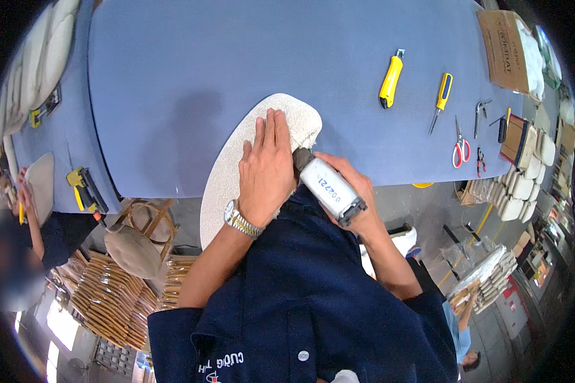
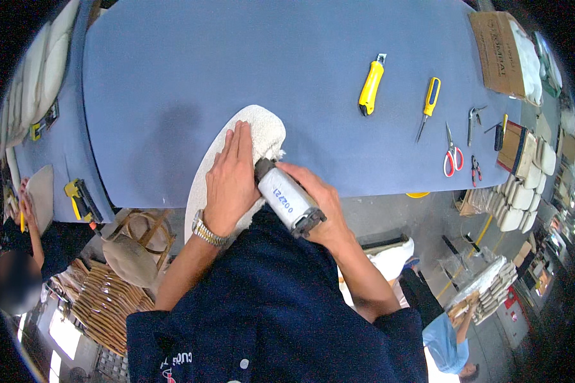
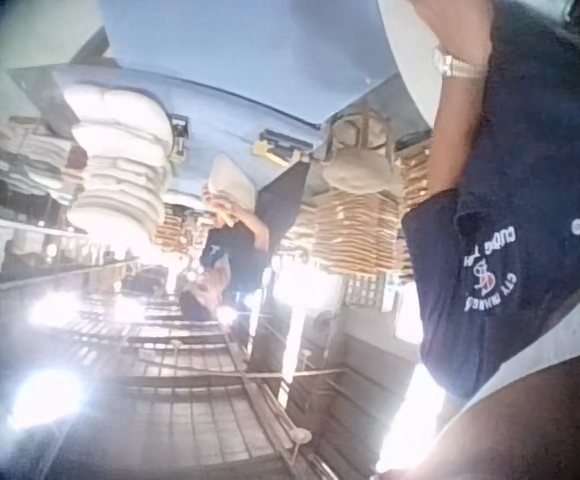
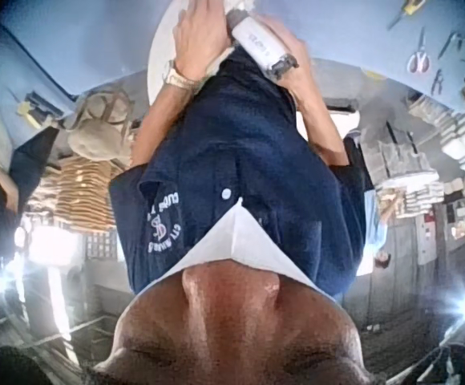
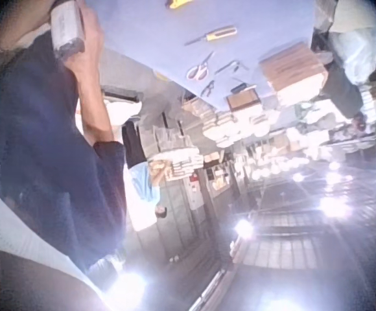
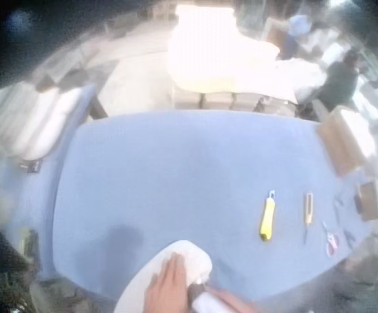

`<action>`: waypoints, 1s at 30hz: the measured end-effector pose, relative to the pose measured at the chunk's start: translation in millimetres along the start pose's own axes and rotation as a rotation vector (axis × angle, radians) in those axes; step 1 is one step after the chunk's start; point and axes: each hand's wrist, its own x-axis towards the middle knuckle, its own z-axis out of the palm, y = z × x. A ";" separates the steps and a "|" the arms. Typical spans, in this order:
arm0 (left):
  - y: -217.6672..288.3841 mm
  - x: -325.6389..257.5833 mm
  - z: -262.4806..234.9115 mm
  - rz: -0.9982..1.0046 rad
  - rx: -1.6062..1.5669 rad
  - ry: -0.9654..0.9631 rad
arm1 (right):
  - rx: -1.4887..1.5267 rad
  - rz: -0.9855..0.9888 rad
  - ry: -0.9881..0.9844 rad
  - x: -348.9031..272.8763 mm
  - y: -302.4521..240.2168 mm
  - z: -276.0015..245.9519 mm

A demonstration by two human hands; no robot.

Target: The person staples a white fabric cover onto a foam cushion using a staple gun, then trims excess fabric with scissors. They repeat the process on a second cushion, folding and stapling the cover, and finally place the finished cushions on a stack.

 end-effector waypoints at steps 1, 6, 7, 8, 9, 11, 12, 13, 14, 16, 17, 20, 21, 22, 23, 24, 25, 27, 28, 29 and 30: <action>-1.0 -0.8 1.2 0.002 -0.001 0.012 | 0.008 -0.029 0.013 0.1 2.4 1.5; -3.7 -9.6 4.0 0.001 0.010 0.016 | 0.015 -0.157 0.065 -14.5 8.6 -5.3; -5.1 -11.7 5.7 0.011 0.035 0.038 | -0.034 -0.181 0.112 -19.9 10.5 -9.4; -7.0 -14.2 7.8 0.021 0.059 0.061 | -0.082 -0.206 0.159 -25.9 16.1 -13.7; -7.8 -16.8 11.8 0.026 0.078 0.084 | -0.132 -0.229 0.202 -30.4 24.4 -18.7; -3.6 -21.3 16.2 0.025 0.104 0.083 | -0.323 -0.004 0.199 -32.8 41.7 -32.1; -1.8 -21.2 18.6 0.028 0.115 0.079 | -0.420 0.113 0.203 -31.1 52.5 -37.8; -1.9 -21.7 22.8 0.044 0.112 0.094 | -0.479 0.189 0.228 -29.4 67.8 -39.7; -3.6 -21.9 26.5 0.058 0.110 0.108 | -0.477 0.151 0.275 -28.6 81.0 -38.7; -3.2 -24.2 30.2 0.069 0.095 0.125 | -0.471 0.072 0.350 -26.9 103.6 -37.2; -1.8 -25.0 29.8 0.071 0.084 0.128 | -0.541 -0.048 0.329 -28.3 108.9 -40.0; 0.0 -29.0 28.6 0.043 0.080 0.131 | -0.110 -0.141 0.223 -22.6 49.1 -50.7; 1.4 -29.3 30.8 0.038 0.078 0.126 | 0.141 -0.191 0.227 -23.6 8.2 -52.2; 0.7 -30.1 33.7 0.030 0.077 0.133 | 0.196 -0.330 0.137 -30.5 -26.9 -63.7; -1.4 -31.1 35.5 0.024 0.076 0.140 | 0.252 -0.468 0.047 -40.5 -60.1 -74.0; -3.2 -31.4 37.7 0.023 0.078 0.146 | 0.372 -0.662 0.057 -52.0 -92.6 -73.3; -2.0 -31.5 39.2 0.006 0.083 0.136 | 0.368 -0.889 -0.016 -53.4 -114.7 -79.9; 2.1 -34.0 35.9 -0.002 0.074 0.113 | 0.434 -1.211 -0.174 -57.1 -150.8 -85.1; 2.3 -36.4 35.4 -0.021 0.068 0.110 | 0.474 -1.272 -0.227 -56.7 -156.9 -80.5; 0.9 -37.9 38.1 -0.024 0.079 0.122 | 0.513 -1.330 -0.283 -56.8 -162.9 -76.0; 0.0 -38.9 39.0 -0.020 0.080 0.127 | 0.530 -1.347 -0.318 -55.7 -167.2 -68.6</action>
